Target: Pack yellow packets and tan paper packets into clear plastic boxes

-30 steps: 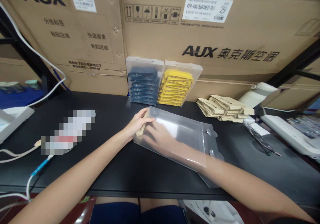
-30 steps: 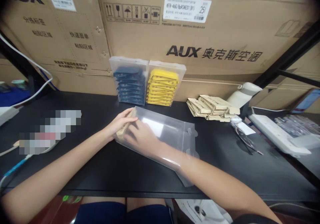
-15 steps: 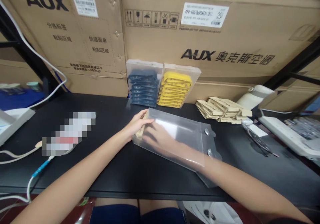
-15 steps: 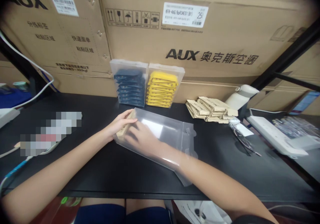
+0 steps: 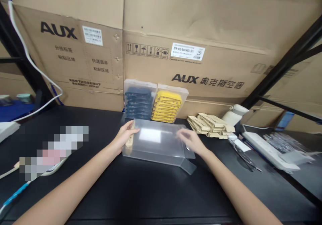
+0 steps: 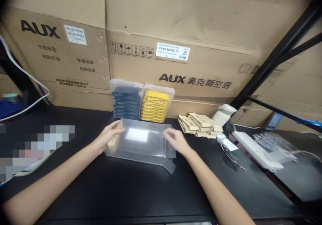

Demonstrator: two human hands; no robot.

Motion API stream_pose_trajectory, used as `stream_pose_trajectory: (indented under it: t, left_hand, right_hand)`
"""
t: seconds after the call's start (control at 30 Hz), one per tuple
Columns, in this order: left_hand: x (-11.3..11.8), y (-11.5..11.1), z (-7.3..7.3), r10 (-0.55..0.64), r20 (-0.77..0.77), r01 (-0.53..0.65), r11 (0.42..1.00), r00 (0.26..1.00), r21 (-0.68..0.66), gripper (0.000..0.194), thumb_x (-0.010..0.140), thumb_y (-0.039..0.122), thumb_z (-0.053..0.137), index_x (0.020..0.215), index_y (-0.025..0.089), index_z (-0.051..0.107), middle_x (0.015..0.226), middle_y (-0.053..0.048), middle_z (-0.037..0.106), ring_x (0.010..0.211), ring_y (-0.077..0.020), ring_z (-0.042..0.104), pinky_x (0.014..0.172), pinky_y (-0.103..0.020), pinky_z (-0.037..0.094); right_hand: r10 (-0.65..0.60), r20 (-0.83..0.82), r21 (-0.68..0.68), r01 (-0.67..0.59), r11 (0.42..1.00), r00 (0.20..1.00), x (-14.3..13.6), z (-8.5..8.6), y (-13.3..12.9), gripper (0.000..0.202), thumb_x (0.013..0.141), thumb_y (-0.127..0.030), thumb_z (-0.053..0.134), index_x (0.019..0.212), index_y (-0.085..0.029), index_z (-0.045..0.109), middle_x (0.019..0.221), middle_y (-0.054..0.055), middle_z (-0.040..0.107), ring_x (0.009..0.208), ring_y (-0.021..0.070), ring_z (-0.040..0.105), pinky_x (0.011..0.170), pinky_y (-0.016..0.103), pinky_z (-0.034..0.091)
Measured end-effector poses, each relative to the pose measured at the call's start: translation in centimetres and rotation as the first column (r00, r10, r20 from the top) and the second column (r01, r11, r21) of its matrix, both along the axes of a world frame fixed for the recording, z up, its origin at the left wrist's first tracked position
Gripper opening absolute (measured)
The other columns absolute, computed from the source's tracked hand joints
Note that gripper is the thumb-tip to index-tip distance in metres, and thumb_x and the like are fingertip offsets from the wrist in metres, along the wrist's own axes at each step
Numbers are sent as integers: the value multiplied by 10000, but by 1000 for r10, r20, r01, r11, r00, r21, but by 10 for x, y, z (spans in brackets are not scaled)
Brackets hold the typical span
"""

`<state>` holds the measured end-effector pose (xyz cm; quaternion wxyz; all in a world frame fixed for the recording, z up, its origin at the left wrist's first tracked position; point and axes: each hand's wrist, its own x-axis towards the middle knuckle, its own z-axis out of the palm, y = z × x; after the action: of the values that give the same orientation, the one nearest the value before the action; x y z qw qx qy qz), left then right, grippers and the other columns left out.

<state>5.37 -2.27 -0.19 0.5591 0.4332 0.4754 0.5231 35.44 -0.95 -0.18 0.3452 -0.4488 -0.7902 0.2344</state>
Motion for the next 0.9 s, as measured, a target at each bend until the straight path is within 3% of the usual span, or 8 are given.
stream_pose_trajectory:
  t: [0.1, 0.2, 0.27, 0.4, 0.53, 0.7, 0.9]
  left_hand:
    - [0, -2, 3, 64, -3, -64, 998, 998, -28, 413, 662, 205, 718, 1065, 214, 630, 1298, -80, 572, 1196, -249, 528, 969, -305, 438]
    - [1, -4, 5, 66, 17, -66, 997, 998, -45, 405, 665, 193, 713, 1061, 216, 631, 1272, -78, 593, 1174, -249, 547, 968, -313, 443]
    - [1, -4, 6, 52, 31, -50, 997, 998, -52, 414, 672, 195, 709, 1076, 216, 621, 1274, -77, 592, 1155, -250, 562, 965, -322, 449]
    - [0, -4, 4, 54, 21, -53, 998, 998, -43, 423, 674, 198, 711, 1086, 217, 616, 1305, -70, 568, 1177, -245, 545, 974, -313, 442]
    - [2, -4, 3, 43, 4, -43, 999, 999, -13, 389, 673, 199, 711, 1054, 223, 634, 1286, -62, 584, 1203, -242, 523, 982, -304, 434]
    - [5, -6, 3, 52, 1, -52, 999, 999, 0, 421, 674, 192, 705, 1084, 221, 616, 1304, -63, 569, 1224, -231, 503, 999, -297, 415]
    - [5, -4, 0, 50, -22, -49, 998, 999, 48, 394, 665, 186, 708, 1051, 220, 635, 1262, -62, 602, 1224, -228, 502, 994, -293, 418]
  right_hand:
    - [-262, -226, 6, 271, 963, 938, 32, 1, 12, 331, 805, -475, 546, 799, -154, 626, 710, 65, 673, 586, 163, 594, 563, 298, 500]
    - [-465, -235, 285, 517, 807, 854, 61, 1, 23, 287, 776, -436, 575, 823, -158, 629, 838, 95, 676, 753, 210, 631, 737, 373, 511]
    - [-519, -114, 457, 509, 730, 847, 77, -4, 30, 306, 768, -415, 571, 911, -150, 626, 935, 122, 671, 903, 258, 621, 866, 439, 464]
    - [-552, 119, 533, 416, 737, 825, 98, -24, 44, 450, 769, -442, 531, 1073, -115, 582, 1076, 186, 635, 1033, 325, 572, 896, 495, 437]
    - [-622, 222, 565, 422, 709, 751, 100, -40, 51, 617, 775, -448, 518, 1242, -49, 461, 1162, 237, 577, 1078, 353, 538, 909, 492, 421]
    - [-682, 355, 571, 430, 700, 640, 96, -46, 52, 479, 782, -353, 492, 1160, -62, 534, 1145, 235, 578, 1050, 357, 521, 895, 497, 401]
    - [-694, 290, 537, 488, 688, 659, 94, -46, 49, 384, 755, -275, 492, 1091, -126, 606, 1114, 160, 625, 1021, 329, 525, 879, 492, 390]
